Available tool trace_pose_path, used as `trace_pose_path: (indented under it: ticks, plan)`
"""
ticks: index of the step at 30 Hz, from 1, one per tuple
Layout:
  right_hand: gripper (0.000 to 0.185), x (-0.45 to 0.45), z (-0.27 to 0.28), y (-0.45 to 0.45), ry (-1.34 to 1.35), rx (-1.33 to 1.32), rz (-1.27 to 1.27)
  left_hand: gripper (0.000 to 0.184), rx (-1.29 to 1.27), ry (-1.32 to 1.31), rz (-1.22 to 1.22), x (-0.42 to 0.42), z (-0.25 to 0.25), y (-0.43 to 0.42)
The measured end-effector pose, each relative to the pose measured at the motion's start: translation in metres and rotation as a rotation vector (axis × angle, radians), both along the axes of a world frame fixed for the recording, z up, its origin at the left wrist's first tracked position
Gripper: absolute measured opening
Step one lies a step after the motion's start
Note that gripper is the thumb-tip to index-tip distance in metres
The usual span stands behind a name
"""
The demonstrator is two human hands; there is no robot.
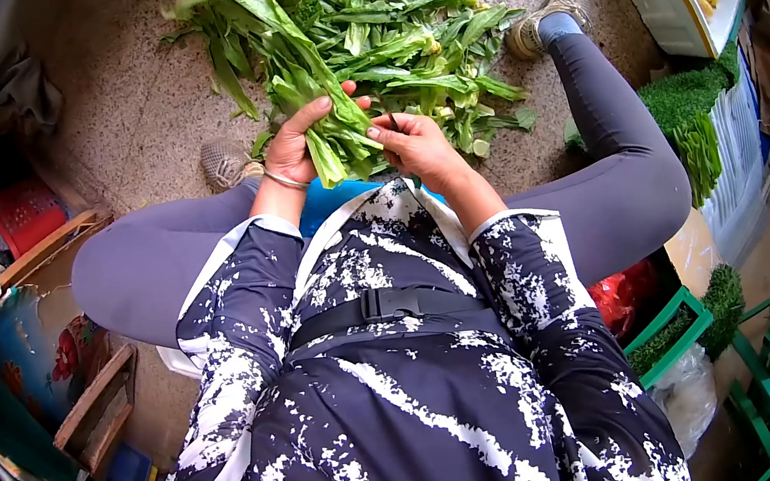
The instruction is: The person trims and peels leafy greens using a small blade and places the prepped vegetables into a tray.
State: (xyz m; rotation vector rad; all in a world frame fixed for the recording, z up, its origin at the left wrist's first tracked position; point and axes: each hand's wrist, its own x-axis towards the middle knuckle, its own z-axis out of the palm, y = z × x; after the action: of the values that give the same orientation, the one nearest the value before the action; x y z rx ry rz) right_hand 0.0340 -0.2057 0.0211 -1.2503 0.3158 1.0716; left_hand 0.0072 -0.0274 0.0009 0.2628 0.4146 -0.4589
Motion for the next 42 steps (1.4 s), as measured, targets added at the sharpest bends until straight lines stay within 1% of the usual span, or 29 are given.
trace_pose_path:
  ticks: [2, 3, 5, 6, 8, 10, 13, 16, 17, 18, 20, 21, 22, 23, 24, 25, 26, 27, 28, 29, 30, 31, 33, 36, 37, 38, 39, 40, 42]
  plan:
    - [0.017, -0.001, -0.001, 0.002, -0.020, -0.020, -0.022, 0.034, 0.082, 0.037, 0.060, -0.003, -0.005, -0.001]
    - [0.017, -0.002, -0.002, 0.003, 0.006, -0.043, -0.082, 0.026, 0.074, 0.080, 0.069, -0.004, -0.007, 0.000]
    - [0.025, -0.004, 0.000, 0.003, 0.097, -0.033, -0.166, 0.023, 0.080, 0.073, 0.097, -0.005, -0.008, 0.000]
    - [0.025, -0.005, 0.001, 0.002, 0.093, -0.034, -0.165, 0.021, 0.085, 0.067, 0.123, -0.005, -0.007, 0.000]
    - [0.036, -0.008, 0.001, 0.000, 0.545, 0.275, -0.389, 0.018, 0.102, 0.056, 0.152, -0.005, -0.007, 0.000]
    - [0.040, -0.010, 0.000, 0.003, 0.588, 0.294, -0.364, 0.017, 0.209, 0.052, 0.243, -0.005, -0.010, -0.001]
    - [0.030, -0.009, -0.003, 0.005, 0.654, 0.515, -0.396, 0.018, 0.188, 0.047, 0.213, -0.006, -0.011, -0.002]
    - [0.031, -0.010, -0.010, 0.005, 0.725, 0.543, -0.398, 0.019, 0.157, 0.042, 0.206, -0.005, -0.011, -0.002]
    - [0.027, -0.010, -0.010, 0.005, 0.650, 0.387, -0.348, 0.019, 0.171, 0.045, 0.207, -0.005, -0.012, -0.001]
    - [0.027, -0.010, -0.014, 0.004, 0.651, 0.382, -0.348, 0.020, 0.184, 0.050, 0.208, -0.006, -0.013, -0.002]
    - [0.023, -0.012, -0.021, -0.001, 0.379, 0.080, -0.201, 0.020, 0.216, 0.058, 0.175, -0.006, -0.014, -0.004]
    - [0.021, -0.012, -0.020, -0.002, 0.373, -0.083, -0.217, 0.020, 0.253, 0.083, 0.208, -0.005, -0.015, -0.002]
    - [0.021, -0.012, -0.032, -0.010, 0.370, -0.090, -0.226, 0.021, 0.287, 0.109, 0.238, -0.005, -0.016, -0.002]
    - [0.019, -0.013, -0.055, -0.023, 0.327, -0.300, -0.285, 0.021, 0.349, 0.124, 0.207, -0.005, -0.015, 0.002]
    - [0.018, -0.010, -0.056, -0.027, 0.280, -0.510, -0.342, 0.022, 0.412, 0.137, 0.177, -0.002, -0.014, 0.006]
    - [0.019, -0.009, -0.057, -0.029, 0.152, -0.499, -0.379, 0.024, 0.524, 0.125, 0.135, -0.003, -0.013, 0.004]
    - [0.024, 0.002, -0.054, -0.025, 0.032, -0.500, -0.301, 0.025, 0.636, 0.113, 0.094, -0.003, -0.012, 0.001]
    - [0.025, 0.010, -0.043, -0.016, 0.002, -0.398, -0.290, 0.028, 0.796, 0.074, 0.080, -0.004, -0.017, -0.004]
    - [0.026, 0.017, -0.032, -0.008, -0.025, -0.294, -0.280, 0.033, 0.911, 0.069, 0.012, -0.007, -0.024, -0.008]
    - [0.026, 0.023, -0.024, -0.002, -0.021, -0.296, -0.282, 0.036, 1.059, 0.024, -0.042, -0.009, -0.028, -0.010]
    - [0.024, 0.028, -0.018, 0.003, -0.037, -0.144, -0.258, 0.039, 1.208, -0.023, -0.099, -0.009, -0.028, -0.012]
    - [0.023, 0.033, -0.013, 0.007, -0.054, 0.009, -0.232, 0.039, 1.209, -0.021, -0.102, -0.009, -0.029, -0.011]
    - [0.024, 0.041, -0.011, 0.012, 0.008, 0.036, -0.259, 0.042, 1.477, -0.049, -0.309, -0.008, -0.026, -0.010]
    - [0.025, 0.051, -0.017, 0.013, 0.083, 0.095, -0.275, 0.044, 1.431, -0.092, -0.337, -0.008, -0.020, -0.009]
    - [0.027, 0.055, -0.019, 0.010, 0.129, 0.114, -0.237, 0.044, 1.429, -0.085, -0.340, -0.008, -0.021, -0.009]
    - [0.029, 0.058, -0.023, 0.005, 0.176, 0.133, -0.201, 0.045, 1.355, -0.066, -0.341, -0.009, -0.023, -0.008]
    - [0.022, 0.061, -0.025, -0.001, 0.124, 0.072, -0.146, 0.046, 1.282, -0.048, -0.342, -0.008, -0.025, -0.007]
    - [0.022, 0.063, -0.029, -0.006, 0.130, 0.072, -0.147, 0.046, 1.281, -0.044, -0.347, -0.008, -0.029, -0.003]
    - [0.018, 0.066, -0.046, -0.018, -0.055, -0.244, -0.042, 0.047, 1.217, -0.001, -0.340, -0.008, -0.033, 0.002]
